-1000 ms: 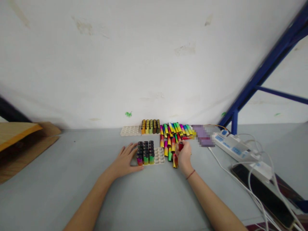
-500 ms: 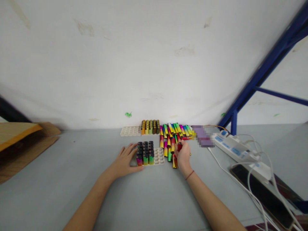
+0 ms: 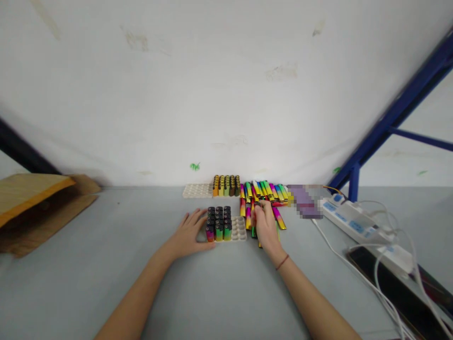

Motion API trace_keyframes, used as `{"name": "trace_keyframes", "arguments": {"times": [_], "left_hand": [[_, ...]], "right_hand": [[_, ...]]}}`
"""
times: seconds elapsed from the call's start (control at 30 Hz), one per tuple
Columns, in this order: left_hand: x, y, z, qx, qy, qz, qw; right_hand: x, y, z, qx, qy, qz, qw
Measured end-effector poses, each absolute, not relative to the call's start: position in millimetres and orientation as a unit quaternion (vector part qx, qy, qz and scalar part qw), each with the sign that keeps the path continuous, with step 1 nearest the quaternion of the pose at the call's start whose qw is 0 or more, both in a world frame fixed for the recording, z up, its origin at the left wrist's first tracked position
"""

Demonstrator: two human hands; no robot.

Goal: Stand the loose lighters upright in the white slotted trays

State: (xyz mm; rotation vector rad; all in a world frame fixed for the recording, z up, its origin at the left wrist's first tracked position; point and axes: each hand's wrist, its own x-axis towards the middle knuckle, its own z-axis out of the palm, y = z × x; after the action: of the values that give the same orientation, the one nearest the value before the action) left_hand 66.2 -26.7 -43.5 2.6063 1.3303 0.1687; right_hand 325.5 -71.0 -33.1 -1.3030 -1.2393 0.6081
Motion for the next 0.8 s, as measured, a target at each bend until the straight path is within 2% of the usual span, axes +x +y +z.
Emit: {"name": "trace_keyframes", "arguments": {"times": [0.13, 0.3, 0.43, 0.6, 0.7, 0.8], "left_hand": [[69, -30, -39, 0.879, 0.460, 0.049, 0.117], [69, -31, -38, 0.880, 0.457, 0.053, 0.115], [69, -32, -40, 0.882, 0.454, 0.054, 0.112], [68, -30, -41, 0.885, 0.450, 0.055, 0.109], [67, -29, -42, 0.886, 0.448, 0.059, 0.106], [66, -29, -43, 0.888, 0.444, 0.061, 0.102]], "right_hand": [[321, -72, -25, -0.522, -0.600, 0.237, 0.558], [318, -69, -31, -0.499, -0.624, 0.270, 0.536], [315, -67, -32, -0.504, -0.695, 0.179, 0.480], [319, -63, -25, -0.528, -0.763, 0.055, 0.369], [338, -63, -15, -0.582, -0.738, 0.019, 0.341], [368, -63, -9, -0.730, -0.627, -0.019, 0.272]]}}
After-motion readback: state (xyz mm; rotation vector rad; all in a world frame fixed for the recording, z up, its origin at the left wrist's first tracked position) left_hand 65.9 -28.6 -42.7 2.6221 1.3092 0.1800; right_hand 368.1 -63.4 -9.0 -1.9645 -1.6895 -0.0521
